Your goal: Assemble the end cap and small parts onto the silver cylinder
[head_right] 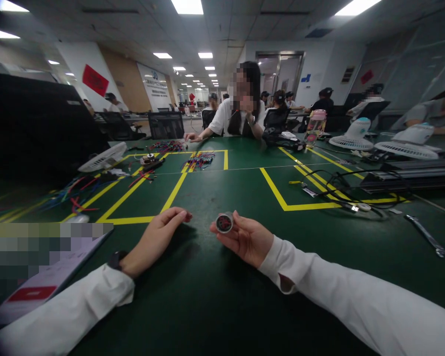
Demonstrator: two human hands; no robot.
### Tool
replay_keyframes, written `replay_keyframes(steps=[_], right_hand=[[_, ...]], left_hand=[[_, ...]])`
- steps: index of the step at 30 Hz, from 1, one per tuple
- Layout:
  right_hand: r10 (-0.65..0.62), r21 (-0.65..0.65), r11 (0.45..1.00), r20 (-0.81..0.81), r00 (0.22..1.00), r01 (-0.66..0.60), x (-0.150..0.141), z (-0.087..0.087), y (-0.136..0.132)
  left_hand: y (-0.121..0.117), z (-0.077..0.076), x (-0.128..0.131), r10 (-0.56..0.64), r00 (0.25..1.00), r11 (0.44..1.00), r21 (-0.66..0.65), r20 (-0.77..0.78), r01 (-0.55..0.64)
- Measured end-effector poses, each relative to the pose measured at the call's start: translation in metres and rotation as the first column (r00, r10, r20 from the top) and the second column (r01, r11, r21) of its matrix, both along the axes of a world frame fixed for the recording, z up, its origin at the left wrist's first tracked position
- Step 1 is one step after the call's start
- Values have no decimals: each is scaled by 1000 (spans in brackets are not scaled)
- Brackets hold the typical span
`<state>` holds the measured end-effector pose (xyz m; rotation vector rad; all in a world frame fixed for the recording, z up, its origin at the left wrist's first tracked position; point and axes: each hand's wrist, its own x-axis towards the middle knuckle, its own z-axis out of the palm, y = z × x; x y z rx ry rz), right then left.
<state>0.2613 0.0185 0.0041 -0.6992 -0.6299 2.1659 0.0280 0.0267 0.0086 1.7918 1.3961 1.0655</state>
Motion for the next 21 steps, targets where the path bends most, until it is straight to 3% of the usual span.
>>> replay_keyframes(steps=[5, 8, 10, 12, 14, 16, 18, 21], right_hand=[[-47, 48, 998, 33, 998, 45, 3, -2, -1], [-14, 171, 985, 80, 997, 0, 5, -2, 0], [11, 319, 946, 153, 988, -59, 7, 1, 0], [-43, 525, 843, 284, 958, -118, 9, 5, -2], [-194, 706, 685, 417, 888, -182, 9, 9, -6], [-366, 802, 549, 485, 794, -237, 6, 10, -11], [-480, 840, 479, 493, 726, -253, 0, 7, -16], [-536, 857, 458, 477, 697, -235, -8, 0, -20]], left_hand=[[-1, 0, 1, -25, 1000, 1000, -15, -4, 25], [-1, -1, 1, -24, 1000, 1000, -8, -16, 23], [0, -1, 1, -20, 1000, 1000, -8, -23, 20], [0, -1, 1, -19, 999, 1000, -3, -30, 19], [-2, -1, 1, -29, 999, 999, 15, -41, 29], [-5, 0, 4, -42, 997, 997, 64, -63, 46], [-10, 2, 8, -67, 994, 986, 144, -89, 79], [-20, 5, 18, -134, 986, 960, 234, -104, 155]])
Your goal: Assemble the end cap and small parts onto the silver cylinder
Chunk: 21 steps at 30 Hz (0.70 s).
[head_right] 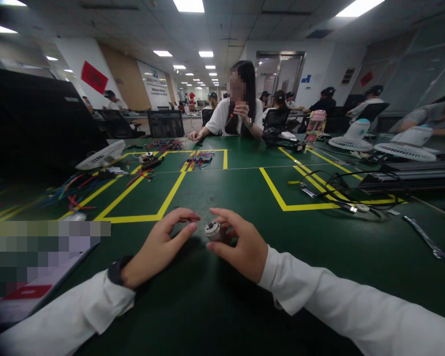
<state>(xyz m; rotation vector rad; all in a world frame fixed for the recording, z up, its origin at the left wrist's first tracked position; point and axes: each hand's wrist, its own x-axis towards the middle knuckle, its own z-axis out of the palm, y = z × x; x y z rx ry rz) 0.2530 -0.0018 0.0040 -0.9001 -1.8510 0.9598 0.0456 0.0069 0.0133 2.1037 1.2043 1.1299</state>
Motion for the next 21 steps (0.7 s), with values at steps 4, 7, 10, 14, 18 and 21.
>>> replay_keyframes(steps=[4, 7, 10, 14, 18, 21], right_hand=[[-36, -1, 999, -9, 999, 36, -5, -6, -2], [-71, 8, 997, 23, 997, 71, -6, -7, -1], [-71, -14, 997, -15, 997, 71, -10, -11, 3], [-90, -34, 995, -40, 995, 89, -16, -17, 12], [-112, 12, 994, 58, 992, 111, -12, -17, 15], [5, 74, 997, 88, 996, -12, -2, -12, 15]], left_hand=[[-9, 2, 10, -72, 997, 997, -4, 22, 72], [-10, 4, 12, -93, 995, 995, -15, 41, 94], [-8, 4, 12, -110, 992, 994, -24, 57, 111], [-6, 3, 13, -130, 990, 989, -63, 48, 133], [-6, -1, 13, -95, 991, 983, -151, 96, 108], [-7, -4, 11, -93, 985, 967, -221, 144, 123]])
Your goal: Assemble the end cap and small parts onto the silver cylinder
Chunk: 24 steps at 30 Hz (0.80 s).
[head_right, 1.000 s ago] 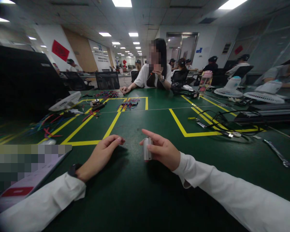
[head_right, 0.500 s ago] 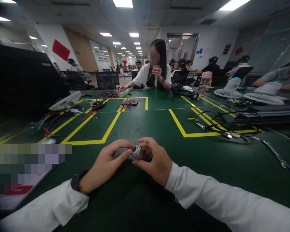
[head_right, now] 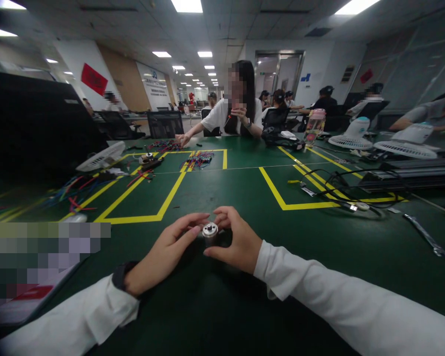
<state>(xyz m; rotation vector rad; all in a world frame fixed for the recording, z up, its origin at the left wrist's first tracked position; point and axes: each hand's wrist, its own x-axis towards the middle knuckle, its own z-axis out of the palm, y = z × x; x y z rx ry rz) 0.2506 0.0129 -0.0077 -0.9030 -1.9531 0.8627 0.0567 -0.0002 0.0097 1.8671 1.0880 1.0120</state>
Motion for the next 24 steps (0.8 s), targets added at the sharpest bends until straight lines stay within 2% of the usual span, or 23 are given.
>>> replay_keyframes(steps=[4, 7, 9, 16, 19, 24], right_hand=[[73, 64, 995, 22, 997, -74, 9, 11, -1], [73, 101, 992, 56, 996, -79, 7, 16, 0], [59, 110, 992, 74, 996, -67, 5, 16, 1], [16, 109, 994, 96, 995, -27, 3, 12, 0], [1, 69, 998, 64, 998, -5, 3, 8, 0], [-10, -35, 999, -41, 999, 8, -4, -1, 1]], left_hand=[[0, -2, 0, -73, 997, 996, -41, 40, 75], [0, -3, 2, -89, 996, 996, -9, -27, 89], [0, -4, 3, -74, 996, 997, 9, -52, 75], [0, -5, 5, -130, 990, 991, -16, 61, 131], [-2, -3, 4, -107, 994, 994, 16, 33, 106], [1, 2, 8, -17, 1000, 989, 149, 0, 17]])
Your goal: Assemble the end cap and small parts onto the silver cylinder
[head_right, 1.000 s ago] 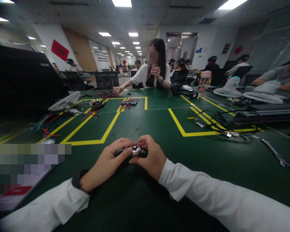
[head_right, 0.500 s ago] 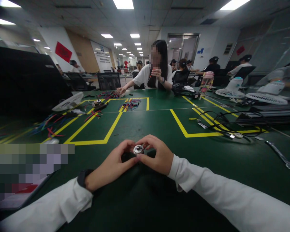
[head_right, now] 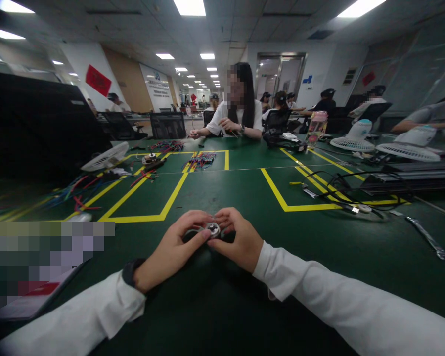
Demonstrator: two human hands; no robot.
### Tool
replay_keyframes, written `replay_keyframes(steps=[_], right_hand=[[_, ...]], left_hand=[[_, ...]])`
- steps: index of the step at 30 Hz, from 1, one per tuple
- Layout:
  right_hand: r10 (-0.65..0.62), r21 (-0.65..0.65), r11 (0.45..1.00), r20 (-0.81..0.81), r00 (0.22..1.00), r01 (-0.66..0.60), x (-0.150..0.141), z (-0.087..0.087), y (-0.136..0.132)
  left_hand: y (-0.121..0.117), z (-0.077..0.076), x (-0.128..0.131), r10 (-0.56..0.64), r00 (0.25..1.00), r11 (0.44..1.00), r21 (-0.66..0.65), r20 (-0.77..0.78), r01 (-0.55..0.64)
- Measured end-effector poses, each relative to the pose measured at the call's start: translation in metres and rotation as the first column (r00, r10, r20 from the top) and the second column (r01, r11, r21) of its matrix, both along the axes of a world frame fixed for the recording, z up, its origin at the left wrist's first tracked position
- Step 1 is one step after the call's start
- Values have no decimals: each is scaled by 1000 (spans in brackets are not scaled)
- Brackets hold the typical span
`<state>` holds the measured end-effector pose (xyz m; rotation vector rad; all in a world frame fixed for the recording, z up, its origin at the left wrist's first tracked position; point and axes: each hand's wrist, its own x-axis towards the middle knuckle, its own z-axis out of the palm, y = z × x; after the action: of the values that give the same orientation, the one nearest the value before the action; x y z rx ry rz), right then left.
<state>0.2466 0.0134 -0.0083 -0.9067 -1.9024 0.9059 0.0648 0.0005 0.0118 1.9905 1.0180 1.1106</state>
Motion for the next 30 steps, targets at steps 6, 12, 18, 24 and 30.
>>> replay_keyframes(steps=[6, 12, 18, 24, 30], right_hand=[[-2, 3, 1000, 30, 1000, 2, 0, 1, 0], [-71, 55, 996, 97, 993, 65, 19, 1, 6], [-54, 47, 998, 96, 994, 50, 29, -1, 6], [-44, 47, 998, 106, 993, 39, 28, -1, 5], [37, -395, 908, -252, 967, -138, 48, 3, 19]], left_hand=[[9, 6, 0, 66, 995, 998, -25, 70, -65], [20, -3, -23, 12, 958, 999, 48, -288, 2], [22, -12, -24, -12, 831, 993, 90, -557, 75], [22, -12, -24, -17, 898, 997, 56, -439, 46], [21, -9, -25, -1, 944, 1000, 17, -329, 7]])
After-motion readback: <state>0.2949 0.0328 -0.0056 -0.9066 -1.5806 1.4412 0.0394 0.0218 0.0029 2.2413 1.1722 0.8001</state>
